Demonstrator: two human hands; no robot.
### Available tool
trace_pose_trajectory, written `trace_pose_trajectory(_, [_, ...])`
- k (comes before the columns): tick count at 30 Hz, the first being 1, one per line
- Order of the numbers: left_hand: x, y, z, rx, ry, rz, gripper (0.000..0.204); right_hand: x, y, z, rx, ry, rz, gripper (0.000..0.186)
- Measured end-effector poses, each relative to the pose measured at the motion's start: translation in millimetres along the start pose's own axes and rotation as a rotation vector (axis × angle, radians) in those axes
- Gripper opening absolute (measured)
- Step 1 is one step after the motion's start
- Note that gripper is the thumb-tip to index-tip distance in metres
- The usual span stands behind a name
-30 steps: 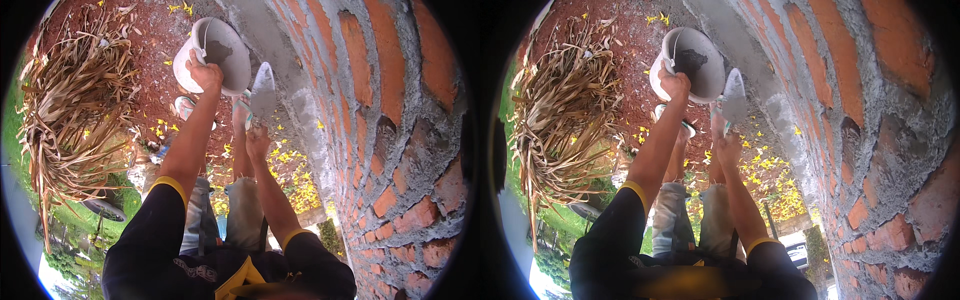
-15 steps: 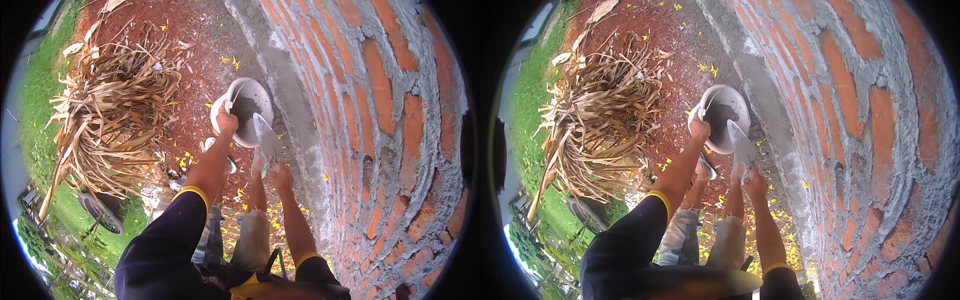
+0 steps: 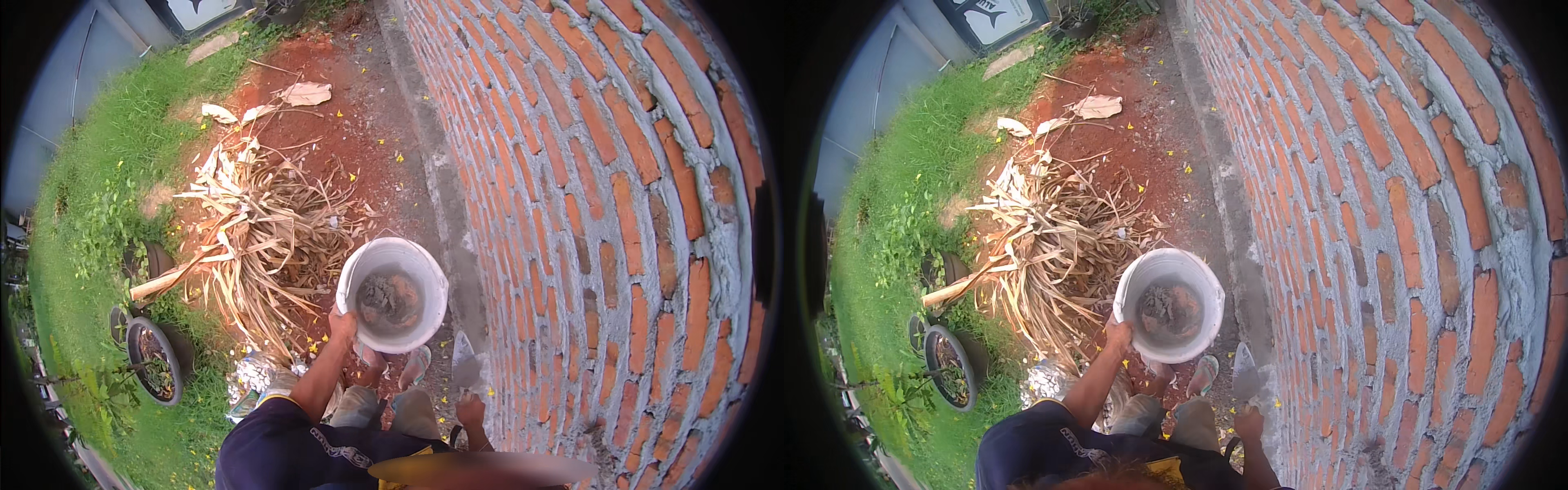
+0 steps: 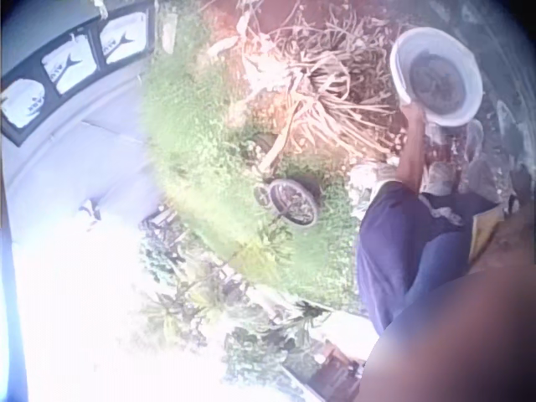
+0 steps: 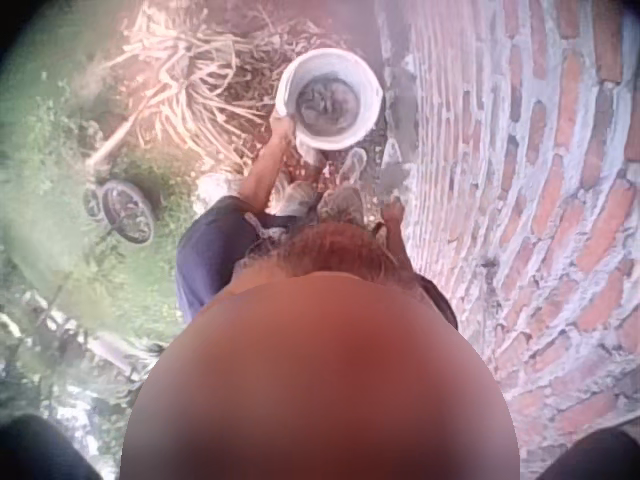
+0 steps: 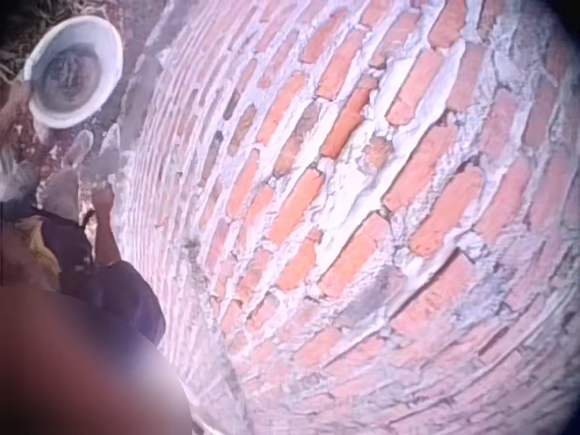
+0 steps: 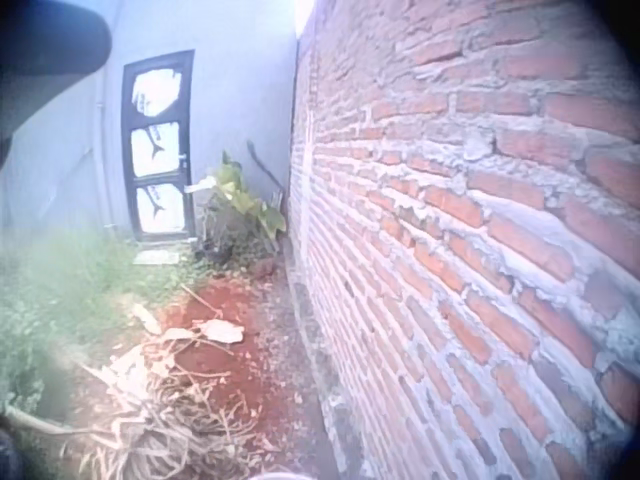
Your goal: The person scoops cement from a white bucket with a trowel and applies it to the gaps between bricks on a curved brick wall. The person repeatedly scoops and spreads cement along the wall surface.
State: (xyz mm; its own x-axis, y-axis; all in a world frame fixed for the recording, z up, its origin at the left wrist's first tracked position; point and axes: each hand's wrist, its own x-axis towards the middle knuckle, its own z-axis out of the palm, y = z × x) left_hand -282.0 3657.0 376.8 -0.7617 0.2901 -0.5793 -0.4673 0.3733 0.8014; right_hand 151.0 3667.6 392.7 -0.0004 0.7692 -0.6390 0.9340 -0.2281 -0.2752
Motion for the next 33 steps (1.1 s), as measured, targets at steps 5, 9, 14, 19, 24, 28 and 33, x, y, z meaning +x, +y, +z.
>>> trace_pose_trajectory(5, [26.4,8.8,-15.7,-0.254,-0.012,-0.016,0.048,15.7,-58.1,-15.9,0.201,0.285,-0.127,0.03])
trace_pose_trajectory(9, [67.6,45.4,-35.2,-0.158,0.115,-0.062,0.045,42.4,-100.0,-14.5,0.305,0.259,-0.084,0.025])
trace_pose_trajectory(14, [130.2,74.1,-24.0,0.092,0.279,-0.025,0.049,87.2,-134.0,10.3,0.676,0.093,0.11,0.015])
trace_pose_trajectory(19, [199.1,97.6,-9.2,0.075,0.258,0.077,0.057,153.3,-152.3,56.2,0.901,0.068,0.148,0.008])
trace_pose_trajectory(24, [282.1,127.9,44.8,0.103,0.237,0.218,0.039,242.0,-192.2,93.3,0.58,0.2,0.098,0.014])
trace_pose_trajectory(28, [361.2,130.0,111.3,0.473,0.216,0.294,0.041,290.4,-241.5,100.4,0.191,0.167,0.077,0.024])
trace_pose_trajectory(33, [456.4,112.6,205.5,0.895,0.028,0.518,0.056,343.5,-308.4,120.1,0.397,0.184,0.398,0.03])
